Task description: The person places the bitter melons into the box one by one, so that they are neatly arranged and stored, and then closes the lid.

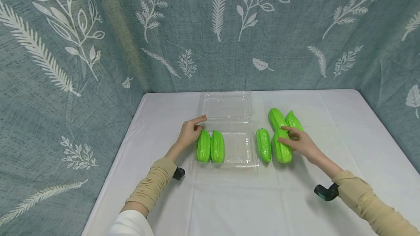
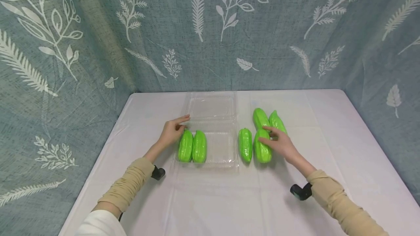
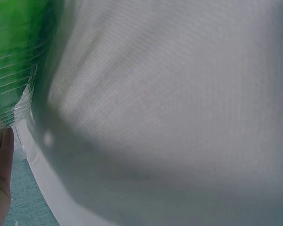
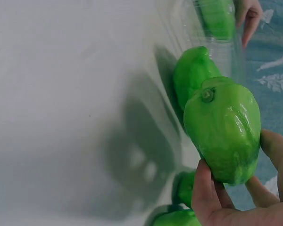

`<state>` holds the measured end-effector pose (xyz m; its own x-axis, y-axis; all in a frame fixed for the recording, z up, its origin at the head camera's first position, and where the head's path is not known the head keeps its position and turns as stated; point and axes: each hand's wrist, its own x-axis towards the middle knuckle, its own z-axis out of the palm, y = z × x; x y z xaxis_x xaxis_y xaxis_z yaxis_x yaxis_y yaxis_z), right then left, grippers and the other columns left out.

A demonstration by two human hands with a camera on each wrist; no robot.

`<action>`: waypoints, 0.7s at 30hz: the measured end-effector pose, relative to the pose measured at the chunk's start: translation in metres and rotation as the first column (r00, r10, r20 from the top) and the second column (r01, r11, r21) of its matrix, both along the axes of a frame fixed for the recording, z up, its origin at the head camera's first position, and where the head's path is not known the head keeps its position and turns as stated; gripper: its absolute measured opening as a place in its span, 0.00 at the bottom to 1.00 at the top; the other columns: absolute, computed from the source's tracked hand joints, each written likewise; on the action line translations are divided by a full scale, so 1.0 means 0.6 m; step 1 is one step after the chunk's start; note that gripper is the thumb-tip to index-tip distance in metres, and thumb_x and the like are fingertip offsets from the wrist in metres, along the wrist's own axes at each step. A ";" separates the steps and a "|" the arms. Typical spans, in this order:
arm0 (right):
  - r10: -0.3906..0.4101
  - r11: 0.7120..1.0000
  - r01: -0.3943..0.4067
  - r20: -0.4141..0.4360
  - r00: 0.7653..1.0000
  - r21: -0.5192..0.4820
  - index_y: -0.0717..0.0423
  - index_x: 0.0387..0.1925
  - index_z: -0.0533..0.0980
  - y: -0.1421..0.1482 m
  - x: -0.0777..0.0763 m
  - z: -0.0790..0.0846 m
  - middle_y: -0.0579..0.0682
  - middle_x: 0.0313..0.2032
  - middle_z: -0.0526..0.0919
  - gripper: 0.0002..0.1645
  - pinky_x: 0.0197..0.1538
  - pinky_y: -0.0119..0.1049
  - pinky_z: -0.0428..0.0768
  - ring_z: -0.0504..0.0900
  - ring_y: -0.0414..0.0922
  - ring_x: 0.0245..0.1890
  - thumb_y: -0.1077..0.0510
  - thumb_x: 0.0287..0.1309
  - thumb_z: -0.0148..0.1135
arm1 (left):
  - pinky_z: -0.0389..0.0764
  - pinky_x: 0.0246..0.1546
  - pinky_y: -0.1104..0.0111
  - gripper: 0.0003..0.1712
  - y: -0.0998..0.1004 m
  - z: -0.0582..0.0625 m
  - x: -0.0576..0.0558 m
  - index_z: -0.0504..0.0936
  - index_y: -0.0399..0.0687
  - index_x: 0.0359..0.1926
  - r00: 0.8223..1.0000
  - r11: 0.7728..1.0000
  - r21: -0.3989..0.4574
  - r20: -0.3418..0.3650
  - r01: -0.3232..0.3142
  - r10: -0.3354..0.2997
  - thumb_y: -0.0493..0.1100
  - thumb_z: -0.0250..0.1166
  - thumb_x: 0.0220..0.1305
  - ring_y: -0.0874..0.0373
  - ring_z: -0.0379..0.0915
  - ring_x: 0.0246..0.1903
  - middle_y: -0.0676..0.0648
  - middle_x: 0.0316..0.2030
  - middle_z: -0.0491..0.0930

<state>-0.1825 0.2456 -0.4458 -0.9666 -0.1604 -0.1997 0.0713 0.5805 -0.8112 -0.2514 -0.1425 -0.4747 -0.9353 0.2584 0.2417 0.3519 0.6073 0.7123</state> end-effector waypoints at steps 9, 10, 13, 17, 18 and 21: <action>-0.038 0.999 0.038 -0.026 0.999 -0.002 0.60 0.70 0.56 0.000 -0.001 0.028 0.74 0.64 0.60 0.42 0.55 0.58 0.74 0.62 0.68 0.64 0.44 0.63 0.56 | 0.76 0.34 0.71 0.22 -0.001 0.004 0.004 0.77 0.34 0.56 1.000 1.000 0.005 0.007 0.002 -0.002 0.24 0.51 0.61 0.49 0.83 0.41 0.41 0.60 0.74; -0.045 0.999 0.045 -0.031 0.998 -0.002 0.60 0.70 0.56 0.000 -0.002 0.031 0.74 0.64 0.60 0.42 0.55 0.58 0.73 0.62 0.68 0.63 0.44 0.63 0.56 | 0.76 0.35 0.70 0.22 -0.001 0.004 0.004 0.77 0.34 0.56 1.000 1.000 0.006 0.008 0.002 -0.002 0.24 0.51 0.61 0.49 0.83 0.42 0.41 0.60 0.74; -0.070 0.997 0.070 -0.038 0.997 -0.008 0.60 0.71 0.55 0.000 -0.005 0.040 0.74 0.64 0.61 0.42 0.57 0.59 0.71 0.63 0.68 0.63 0.45 0.63 0.56 | 0.77 0.36 0.69 0.22 -0.002 0.003 0.003 0.77 0.34 0.56 1.000 1.000 0.005 0.008 0.003 -0.003 0.24 0.51 0.61 0.49 0.83 0.42 0.41 0.60 0.74; -0.088 0.996 0.088 -0.046 0.995 -0.010 0.59 0.71 0.55 0.000 -0.009 0.048 0.73 0.65 0.61 0.42 0.58 0.60 0.70 0.62 0.67 0.64 0.44 0.63 0.55 | 0.78 0.37 0.67 0.22 -0.002 0.002 0.002 0.77 0.34 0.56 1.000 1.000 0.003 0.008 0.003 -0.003 0.24 0.51 0.61 0.49 0.83 0.42 0.41 0.60 0.74; -0.090 0.996 0.090 -0.049 0.995 -0.007 0.58 0.71 0.55 0.001 -0.009 0.050 0.73 0.65 0.61 0.42 0.58 0.60 0.70 0.62 0.67 0.64 0.44 0.64 0.55 | 0.78 0.37 0.67 0.22 -0.002 0.002 0.003 0.77 0.34 0.56 1.000 1.000 0.002 0.007 0.003 -0.003 0.24 0.51 0.61 0.49 0.83 0.42 0.41 0.60 0.74; -0.093 0.996 0.092 -0.056 0.994 -0.011 0.58 0.71 0.54 0.002 -0.011 0.057 0.72 0.66 0.59 0.42 0.58 0.60 0.70 0.61 0.67 0.65 0.44 0.64 0.54 | 0.77 0.36 0.68 0.22 -0.003 0.002 0.004 0.77 0.34 0.56 1.000 1.000 0.004 0.005 0.005 -0.005 0.24 0.51 0.61 0.49 0.83 0.42 0.41 0.60 0.74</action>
